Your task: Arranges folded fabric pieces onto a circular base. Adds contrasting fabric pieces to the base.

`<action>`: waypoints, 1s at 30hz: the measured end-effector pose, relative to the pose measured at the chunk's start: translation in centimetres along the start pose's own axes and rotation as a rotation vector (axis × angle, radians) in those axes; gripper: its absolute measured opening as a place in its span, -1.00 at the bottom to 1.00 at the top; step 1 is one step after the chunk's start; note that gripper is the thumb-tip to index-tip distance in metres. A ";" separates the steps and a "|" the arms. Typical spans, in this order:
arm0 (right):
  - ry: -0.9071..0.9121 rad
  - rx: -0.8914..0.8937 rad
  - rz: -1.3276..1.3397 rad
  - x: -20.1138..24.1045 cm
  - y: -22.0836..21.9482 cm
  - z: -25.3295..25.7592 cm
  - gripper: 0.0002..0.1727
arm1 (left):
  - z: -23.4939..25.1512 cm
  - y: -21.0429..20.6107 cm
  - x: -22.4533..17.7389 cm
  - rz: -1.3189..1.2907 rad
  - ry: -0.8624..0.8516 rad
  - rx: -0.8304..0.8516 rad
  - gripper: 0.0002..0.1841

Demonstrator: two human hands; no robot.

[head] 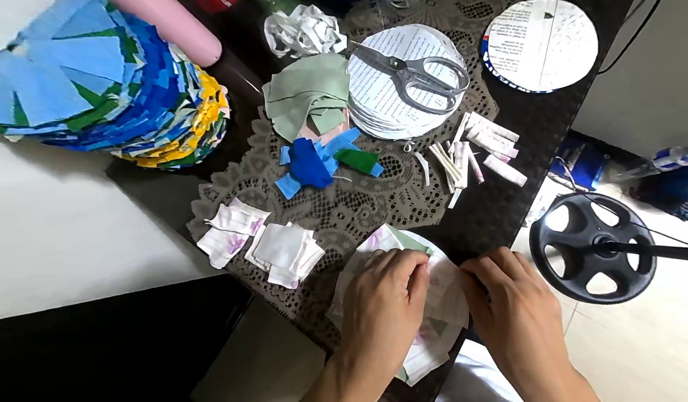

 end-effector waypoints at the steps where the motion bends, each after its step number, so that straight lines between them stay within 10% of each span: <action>1: 0.002 0.002 -0.002 0.0 0.0 0.1 -0.77 | 0.1 0.0 0.1 0.008 0.002 0.002 -0.80; 30: 0.077 0.082 0.006 1.6 -1.0 3.0 -0.81 | 1.2 1.1 2.1 0.077 0.089 0.004 -0.82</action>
Point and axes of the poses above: each hand's wrist, its own z-axis towards the middle knuckle, its own y-axis out of the back of the hand, x = y × z, the point moved 5 cm from there along z, towards the middle knuckle, and after that the axes turned 1 degree about -y, right-handed, at the moved point
